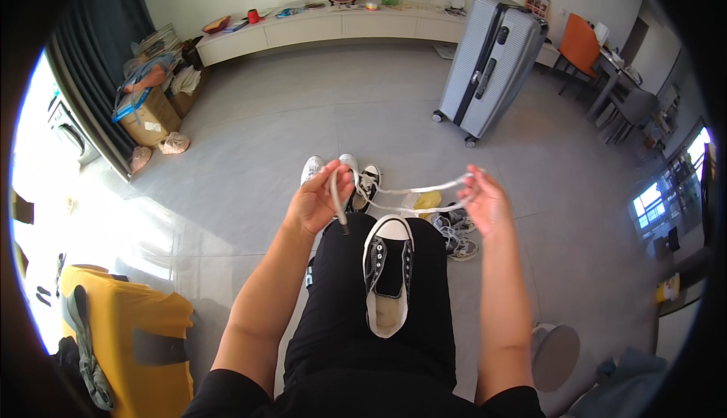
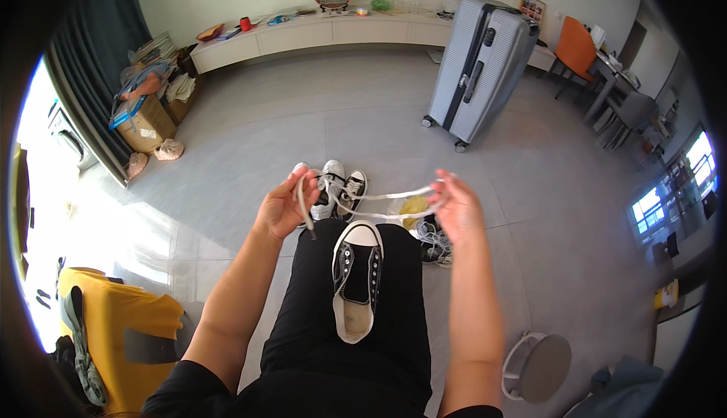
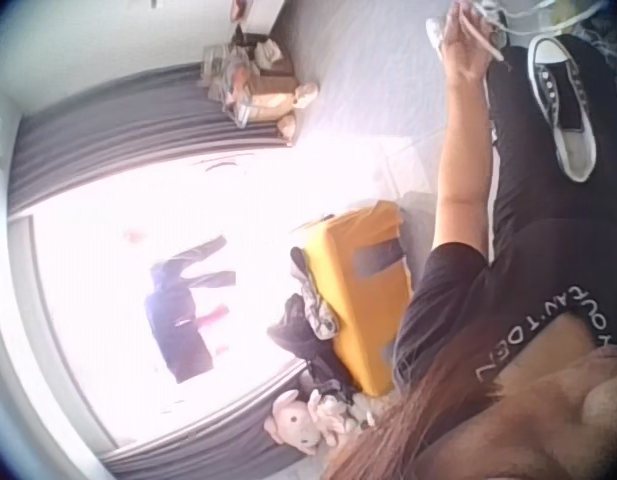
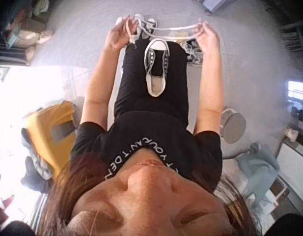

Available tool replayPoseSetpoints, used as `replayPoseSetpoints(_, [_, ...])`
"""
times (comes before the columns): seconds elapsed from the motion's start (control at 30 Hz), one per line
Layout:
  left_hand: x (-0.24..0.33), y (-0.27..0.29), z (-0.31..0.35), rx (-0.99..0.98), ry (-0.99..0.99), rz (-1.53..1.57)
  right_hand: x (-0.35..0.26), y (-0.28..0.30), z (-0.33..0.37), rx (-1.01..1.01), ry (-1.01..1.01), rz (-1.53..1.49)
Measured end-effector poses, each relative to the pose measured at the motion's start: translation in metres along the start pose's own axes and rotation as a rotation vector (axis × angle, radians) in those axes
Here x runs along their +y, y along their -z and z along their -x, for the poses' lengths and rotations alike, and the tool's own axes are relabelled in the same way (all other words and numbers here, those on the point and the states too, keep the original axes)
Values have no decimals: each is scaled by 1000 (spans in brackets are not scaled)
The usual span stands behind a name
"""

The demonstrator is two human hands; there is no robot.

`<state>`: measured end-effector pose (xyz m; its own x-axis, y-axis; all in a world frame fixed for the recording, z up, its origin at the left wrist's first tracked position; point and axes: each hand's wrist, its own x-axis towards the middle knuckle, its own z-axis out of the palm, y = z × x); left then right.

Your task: The person laces a black sneaker by threading a white lace through the eyelets and pulling it tight.

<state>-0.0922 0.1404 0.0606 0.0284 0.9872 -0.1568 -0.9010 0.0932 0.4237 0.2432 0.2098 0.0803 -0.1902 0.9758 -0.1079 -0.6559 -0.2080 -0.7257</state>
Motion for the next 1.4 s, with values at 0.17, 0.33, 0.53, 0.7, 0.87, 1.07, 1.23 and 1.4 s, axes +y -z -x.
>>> replayPoseSetpoints(0.17, [-38, -59, 11, -149, 45, -44, 32, -66, 21, -225, -146, 353])
replayPoseSetpoints(0.33, [-49, -84, 18, -116, -15, -92, 54, -100, 43, -236, 10, 1005])
replayPoseSetpoints(0.53, [-44, -78, 24, 15, 27, -430, 34, -105, 47, -170, -215, 442])
replayPoseSetpoints(0.7, [-55, -85, 31, -5, 37, -424, 39, -105, 50, -145, -257, 340])
replayPoseSetpoints(0.87, [-56, -80, 28, -83, 59, -411, 42, -99, 51, -139, -263, 389])
replayPoseSetpoints(1.07, [-61, -77, 33, -171, -22, -756, 43, -97, 48, -140, -253, 449])
replayPoseSetpoints(1.23, [-57, -82, 39, -107, 16, -1000, 48, -85, 42, -88, -240, 425])
replayPoseSetpoints(1.4, [-18, -67, 38, -33, 87, -767, 31, -46, 15, 31, -170, 185])
